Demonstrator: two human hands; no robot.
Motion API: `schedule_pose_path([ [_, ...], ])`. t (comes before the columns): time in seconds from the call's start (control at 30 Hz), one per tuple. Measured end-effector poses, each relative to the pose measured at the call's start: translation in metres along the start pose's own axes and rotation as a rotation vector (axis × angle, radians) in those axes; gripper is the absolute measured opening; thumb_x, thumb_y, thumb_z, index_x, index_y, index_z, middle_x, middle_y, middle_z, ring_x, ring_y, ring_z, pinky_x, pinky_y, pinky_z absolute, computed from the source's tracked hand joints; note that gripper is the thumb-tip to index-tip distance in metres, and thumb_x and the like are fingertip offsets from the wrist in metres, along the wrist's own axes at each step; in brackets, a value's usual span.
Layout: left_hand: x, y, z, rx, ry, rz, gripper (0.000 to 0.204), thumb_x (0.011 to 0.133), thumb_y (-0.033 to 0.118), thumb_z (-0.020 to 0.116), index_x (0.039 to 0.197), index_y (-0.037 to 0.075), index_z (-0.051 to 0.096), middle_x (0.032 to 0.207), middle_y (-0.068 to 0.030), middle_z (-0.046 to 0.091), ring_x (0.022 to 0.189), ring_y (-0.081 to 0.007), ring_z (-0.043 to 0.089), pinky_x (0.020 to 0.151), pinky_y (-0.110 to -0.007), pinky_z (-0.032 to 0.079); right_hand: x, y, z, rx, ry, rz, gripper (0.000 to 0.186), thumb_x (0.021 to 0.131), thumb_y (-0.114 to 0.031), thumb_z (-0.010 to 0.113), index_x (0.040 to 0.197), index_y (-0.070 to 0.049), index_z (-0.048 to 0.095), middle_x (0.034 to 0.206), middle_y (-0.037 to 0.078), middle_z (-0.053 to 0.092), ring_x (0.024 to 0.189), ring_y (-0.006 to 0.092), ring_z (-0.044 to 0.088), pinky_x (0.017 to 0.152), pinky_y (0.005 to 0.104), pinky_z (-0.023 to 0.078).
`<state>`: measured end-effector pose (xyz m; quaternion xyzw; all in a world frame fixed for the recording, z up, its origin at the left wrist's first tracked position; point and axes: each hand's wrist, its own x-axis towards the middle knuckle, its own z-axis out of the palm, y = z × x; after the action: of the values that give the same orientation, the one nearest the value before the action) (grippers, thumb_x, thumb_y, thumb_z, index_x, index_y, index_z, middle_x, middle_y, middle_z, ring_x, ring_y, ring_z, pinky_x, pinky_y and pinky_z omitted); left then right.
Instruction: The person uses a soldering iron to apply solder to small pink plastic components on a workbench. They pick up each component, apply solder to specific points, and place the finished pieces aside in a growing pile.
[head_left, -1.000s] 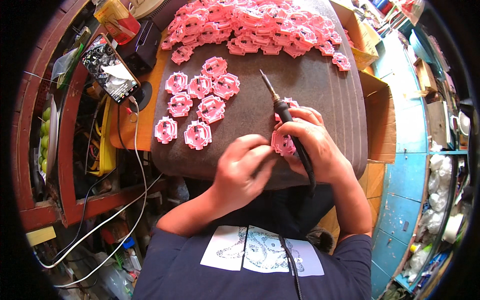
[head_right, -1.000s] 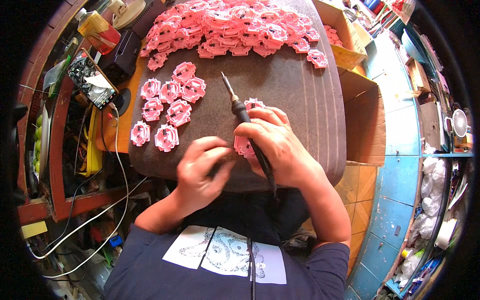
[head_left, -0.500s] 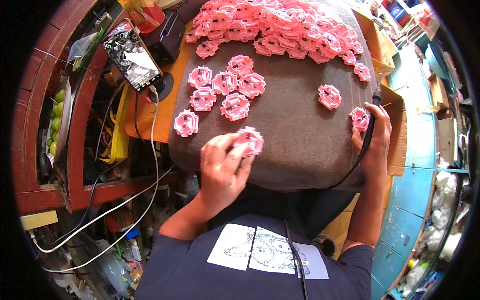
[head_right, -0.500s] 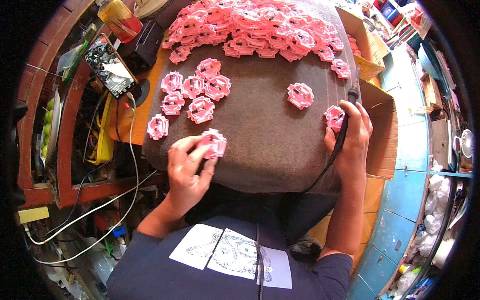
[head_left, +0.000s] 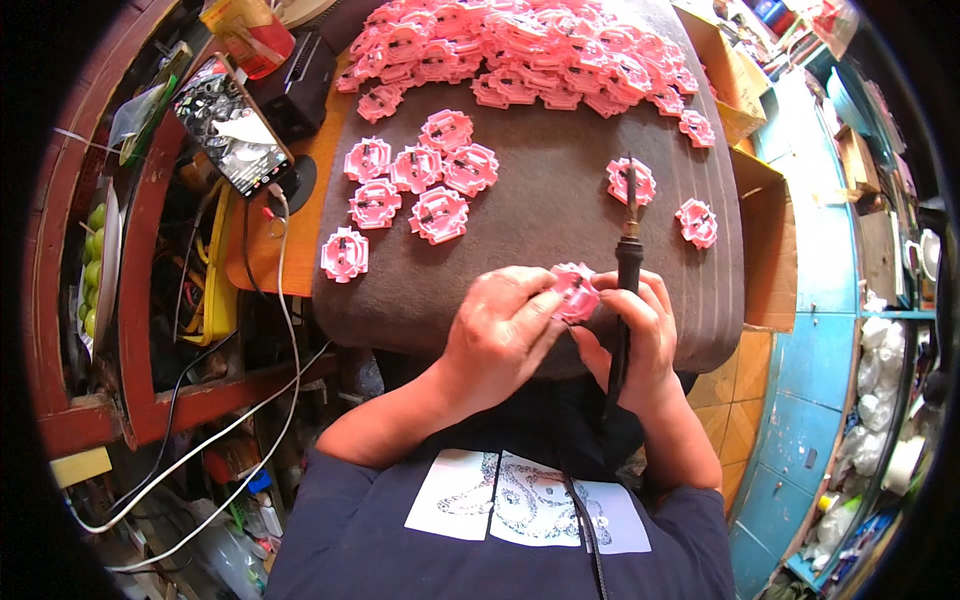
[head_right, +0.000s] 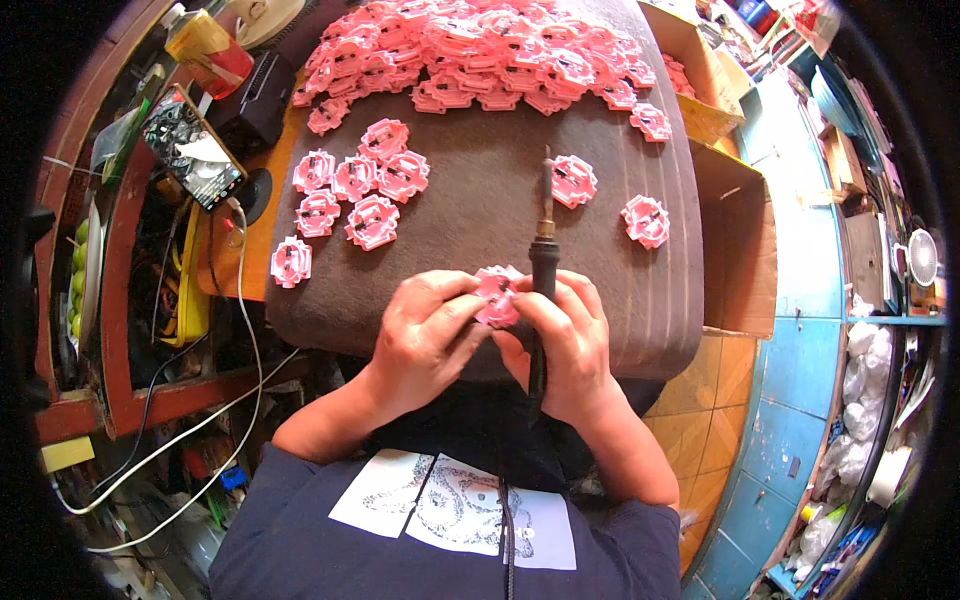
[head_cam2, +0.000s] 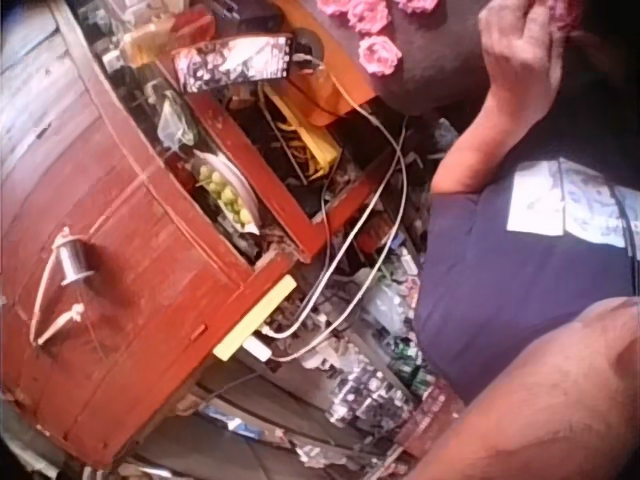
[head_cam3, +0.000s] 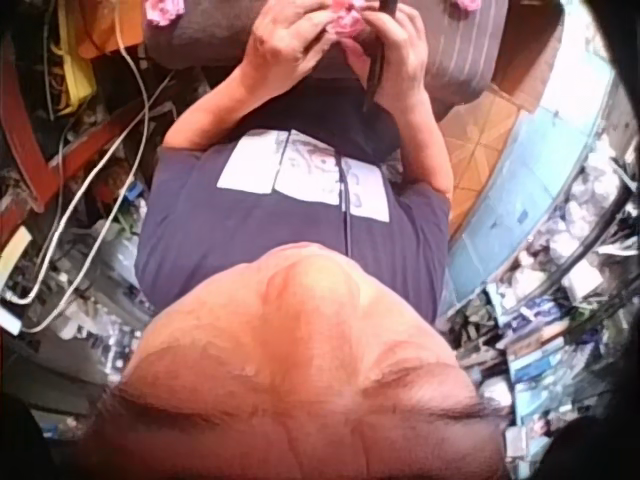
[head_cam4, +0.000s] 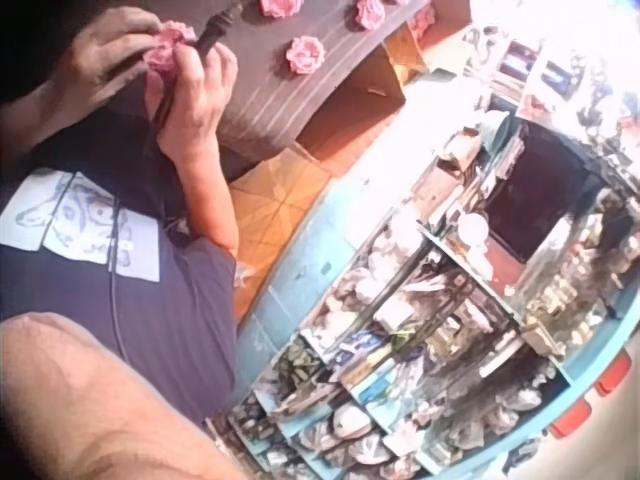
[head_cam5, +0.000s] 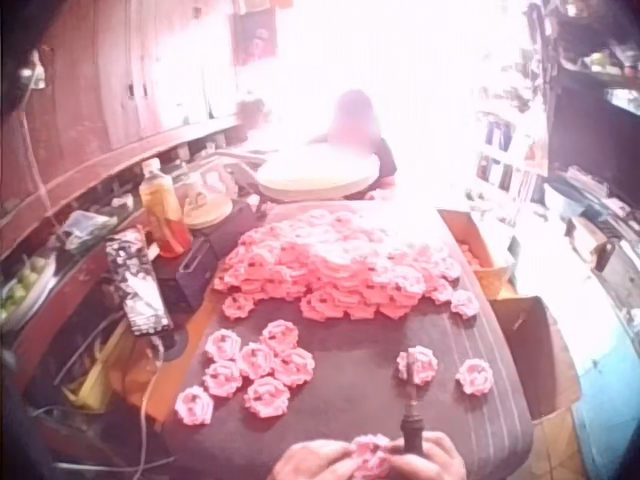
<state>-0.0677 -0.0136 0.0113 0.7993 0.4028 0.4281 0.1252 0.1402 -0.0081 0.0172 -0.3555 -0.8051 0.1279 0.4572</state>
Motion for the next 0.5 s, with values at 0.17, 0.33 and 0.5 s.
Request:
schedule_pose_path([
  [0.17, 0.008, 0.001, 0.002, -0.159, -0.076, 0.048, 0.041, 0.079, -0.008, 0.075, 0.119, 0.0, 0.069, 0.124, -0.0189, 0.068, 0.112, -0.0375, 0.069, 0.099, -0.046, 0.056, 0.003, 0.005, -0.007, -0.155, -0.112, 0.001, 0.041, 0.084, -0.005, 0.078, 0.122, -0.008, 0.063, 0.118, 0.016, 0.073, 0.113, 0.0404, 0.066, 0.102, 0.0518, 0.048],
  [0.33, 0.002, -0.028, -0.036, 0.308, 0.212, -0.096, 0.035, 0.082, -0.001, 0.077, 0.117, 0.004, 0.07, 0.121, -0.0161, 0.065, 0.109, -0.0357, 0.063, 0.097, -0.046, 0.052, 0.002, 0.024, -0.025, -0.538, 0.067, 0.081, 0.035, 0.087, 0.001, 0.071, 0.121, -0.007, 0.065, 0.118, 0.016, 0.073, 0.116, 0.0409, 0.064, 0.103, 0.0516, 0.045],
  [0.5, 0.004, -0.038, -0.044, 0.424, 0.089, -0.2, 0.031, 0.079, 0.008, 0.086, 0.106, 0.004, 0.071, 0.116, -0.0145, 0.064, 0.107, -0.0358, 0.06, 0.095, -0.046, 0.049, 0.003, 0.021, -0.028, -0.411, 0.26, 0.084, 0.036, 0.09, 0.001, 0.071, 0.124, -0.004, 0.062, 0.118, 0.02, 0.073, 0.116, 0.0385, 0.065, 0.099, 0.0484, 0.05],
])
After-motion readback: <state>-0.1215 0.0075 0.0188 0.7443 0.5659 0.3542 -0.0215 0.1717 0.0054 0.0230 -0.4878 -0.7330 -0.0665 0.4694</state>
